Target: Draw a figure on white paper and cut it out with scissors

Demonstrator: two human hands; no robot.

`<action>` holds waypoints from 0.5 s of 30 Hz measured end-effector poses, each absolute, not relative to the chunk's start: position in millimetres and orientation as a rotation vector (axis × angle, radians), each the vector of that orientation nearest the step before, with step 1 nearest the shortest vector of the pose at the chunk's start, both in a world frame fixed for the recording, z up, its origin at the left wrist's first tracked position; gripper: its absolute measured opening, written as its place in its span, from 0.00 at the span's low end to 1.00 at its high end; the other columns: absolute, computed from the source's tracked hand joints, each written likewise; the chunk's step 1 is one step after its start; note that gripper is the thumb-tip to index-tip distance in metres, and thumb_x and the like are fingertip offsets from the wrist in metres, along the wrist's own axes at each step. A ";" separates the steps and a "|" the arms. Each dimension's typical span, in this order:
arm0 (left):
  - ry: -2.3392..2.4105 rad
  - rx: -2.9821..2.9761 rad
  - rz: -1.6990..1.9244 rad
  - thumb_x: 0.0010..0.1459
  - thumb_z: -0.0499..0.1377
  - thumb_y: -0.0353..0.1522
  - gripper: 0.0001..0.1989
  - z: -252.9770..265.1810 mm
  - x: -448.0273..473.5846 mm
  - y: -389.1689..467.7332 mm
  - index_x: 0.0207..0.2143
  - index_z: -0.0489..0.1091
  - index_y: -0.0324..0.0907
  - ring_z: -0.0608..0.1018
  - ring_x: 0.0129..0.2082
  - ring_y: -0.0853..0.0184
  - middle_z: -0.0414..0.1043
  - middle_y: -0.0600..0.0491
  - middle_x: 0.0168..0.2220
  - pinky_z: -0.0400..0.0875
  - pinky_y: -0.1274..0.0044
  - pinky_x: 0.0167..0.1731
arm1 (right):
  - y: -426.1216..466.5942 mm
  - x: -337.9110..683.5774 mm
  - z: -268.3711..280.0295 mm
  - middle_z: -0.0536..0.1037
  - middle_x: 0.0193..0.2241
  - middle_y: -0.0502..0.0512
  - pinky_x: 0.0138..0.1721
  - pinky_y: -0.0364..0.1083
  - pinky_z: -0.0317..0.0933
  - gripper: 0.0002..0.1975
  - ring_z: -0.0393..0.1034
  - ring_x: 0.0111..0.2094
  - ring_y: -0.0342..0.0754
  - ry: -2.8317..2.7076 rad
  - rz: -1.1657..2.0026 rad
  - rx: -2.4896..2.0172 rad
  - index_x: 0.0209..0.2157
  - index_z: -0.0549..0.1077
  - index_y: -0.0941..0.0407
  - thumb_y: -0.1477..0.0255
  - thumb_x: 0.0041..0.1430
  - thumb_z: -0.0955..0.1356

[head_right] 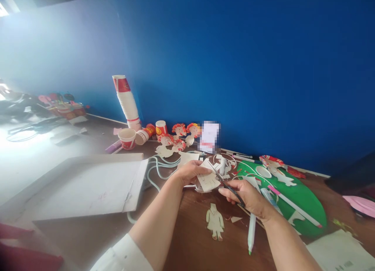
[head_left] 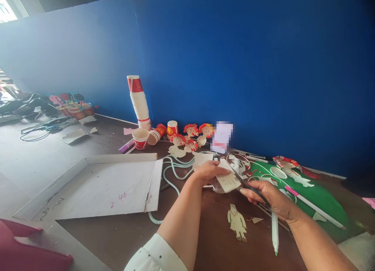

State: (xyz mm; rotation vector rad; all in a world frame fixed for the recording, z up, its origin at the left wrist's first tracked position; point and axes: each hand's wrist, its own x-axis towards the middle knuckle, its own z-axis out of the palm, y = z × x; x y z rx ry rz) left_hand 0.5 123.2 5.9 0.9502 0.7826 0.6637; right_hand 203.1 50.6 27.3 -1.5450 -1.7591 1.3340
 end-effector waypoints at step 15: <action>0.772 0.975 0.662 0.37 0.69 0.33 0.17 0.6 -0.1 126.7 0.32 0.72 0.37 0.75 0.23 0.68 0.74 0.51 0.26 0.69 0.79 0.21 | 51.8 203.7 22.3 0.69 0.21 0.49 0.28 0.42 0.57 0.18 0.61 0.25 0.43 -1.789 1.316 -1.495 0.25 0.74 0.58 0.55 0.51 0.68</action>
